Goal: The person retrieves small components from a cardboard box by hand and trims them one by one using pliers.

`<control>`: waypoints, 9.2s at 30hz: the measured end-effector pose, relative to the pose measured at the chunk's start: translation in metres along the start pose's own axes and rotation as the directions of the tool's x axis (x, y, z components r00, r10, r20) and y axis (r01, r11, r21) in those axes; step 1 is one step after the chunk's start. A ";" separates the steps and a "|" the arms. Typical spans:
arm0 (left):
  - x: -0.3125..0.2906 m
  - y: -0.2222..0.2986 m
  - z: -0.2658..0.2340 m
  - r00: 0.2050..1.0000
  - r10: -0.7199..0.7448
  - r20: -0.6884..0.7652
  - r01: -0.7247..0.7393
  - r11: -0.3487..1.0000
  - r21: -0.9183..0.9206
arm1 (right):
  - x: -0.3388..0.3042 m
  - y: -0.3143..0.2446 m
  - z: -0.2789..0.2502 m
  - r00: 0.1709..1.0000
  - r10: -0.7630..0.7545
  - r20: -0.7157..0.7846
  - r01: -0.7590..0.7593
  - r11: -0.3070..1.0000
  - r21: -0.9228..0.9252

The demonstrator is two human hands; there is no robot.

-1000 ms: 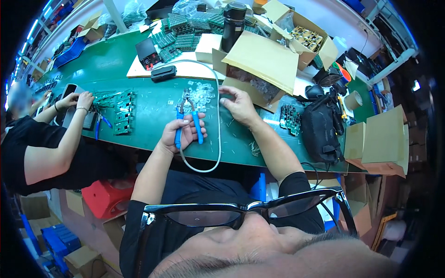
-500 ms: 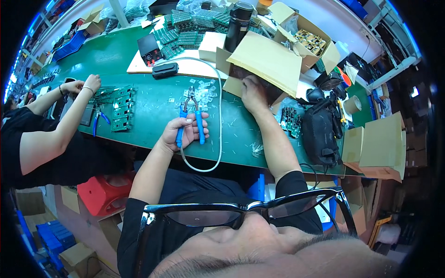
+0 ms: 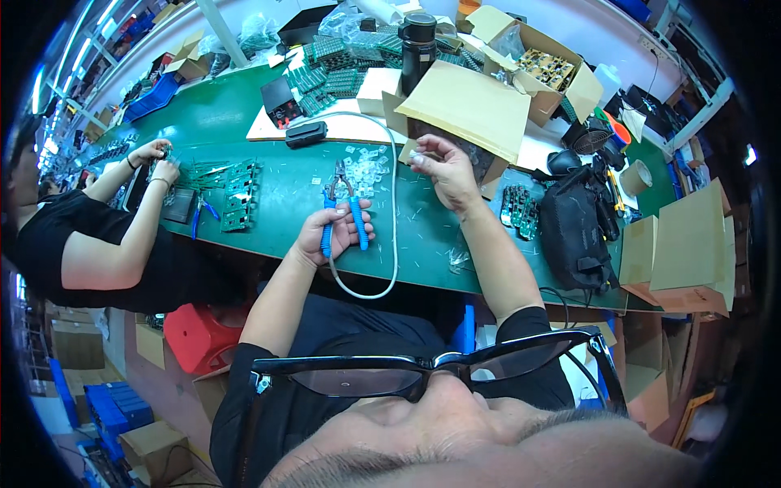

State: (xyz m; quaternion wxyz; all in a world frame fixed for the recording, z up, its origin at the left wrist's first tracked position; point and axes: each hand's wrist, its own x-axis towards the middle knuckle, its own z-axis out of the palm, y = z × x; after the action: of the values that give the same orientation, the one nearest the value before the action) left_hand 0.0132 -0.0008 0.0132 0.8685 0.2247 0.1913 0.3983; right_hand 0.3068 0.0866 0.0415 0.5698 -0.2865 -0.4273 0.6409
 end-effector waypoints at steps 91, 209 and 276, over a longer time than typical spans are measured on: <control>-0.019 0.012 0.111 0.926 0.248 -0.285 0.346 -0.251 0.904 | -0.020 0.002 0.023 0.988 0.102 0.119 -0.073 0.971 -0.227; -0.016 -0.009 0.092 0.921 0.257 -0.294 0.302 0.007 0.953 | -0.026 0.009 0.030 0.973 0.207 0.100 -0.208 0.978 0.001; -0.011 -0.021 0.010 0.999 0.000 -0.043 0.004 0.995 0.095 | -0.002 0.016 -0.001 1.000 -0.018 -0.015 0.008 0.860 -0.511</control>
State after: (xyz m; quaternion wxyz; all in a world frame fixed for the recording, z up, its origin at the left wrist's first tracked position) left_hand 0.0240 -0.0241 0.0114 0.8528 0.2570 0.2290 0.3926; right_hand 0.3005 0.0855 0.0265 0.4819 -0.4303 -0.5781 0.4984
